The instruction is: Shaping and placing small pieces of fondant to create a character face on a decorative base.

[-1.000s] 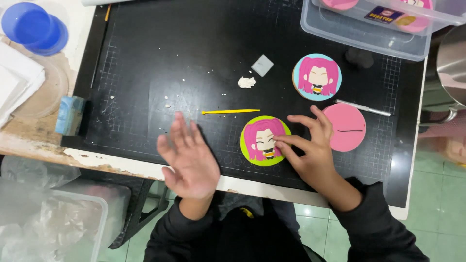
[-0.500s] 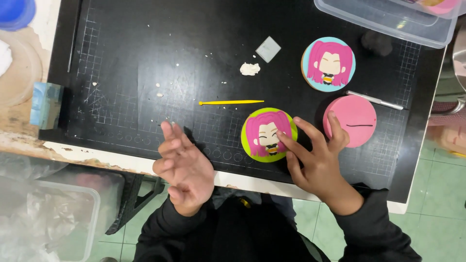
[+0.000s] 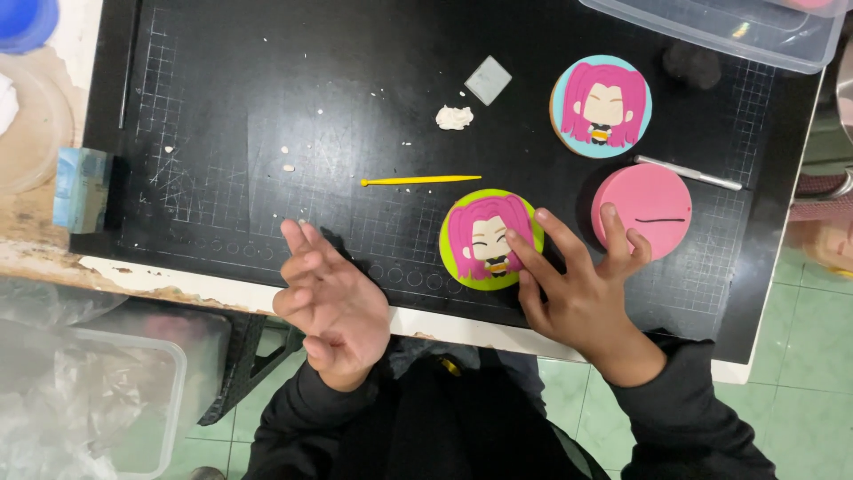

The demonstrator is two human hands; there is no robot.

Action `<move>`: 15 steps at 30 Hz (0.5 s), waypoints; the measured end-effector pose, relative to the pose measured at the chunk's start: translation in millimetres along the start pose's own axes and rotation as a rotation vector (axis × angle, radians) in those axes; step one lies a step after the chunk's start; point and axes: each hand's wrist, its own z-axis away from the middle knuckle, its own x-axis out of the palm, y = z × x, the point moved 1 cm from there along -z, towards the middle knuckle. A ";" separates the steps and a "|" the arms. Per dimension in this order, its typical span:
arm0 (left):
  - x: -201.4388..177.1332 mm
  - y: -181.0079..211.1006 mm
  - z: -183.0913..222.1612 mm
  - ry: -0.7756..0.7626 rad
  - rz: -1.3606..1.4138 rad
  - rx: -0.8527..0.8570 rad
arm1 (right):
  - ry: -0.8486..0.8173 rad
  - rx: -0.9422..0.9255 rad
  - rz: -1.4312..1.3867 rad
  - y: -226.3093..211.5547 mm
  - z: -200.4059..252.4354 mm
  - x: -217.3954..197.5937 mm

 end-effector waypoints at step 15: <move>4.1 0.4 -1.6 0.002 0.014 0.008 | -0.073 0.009 -0.142 2.4 3.2 -3.2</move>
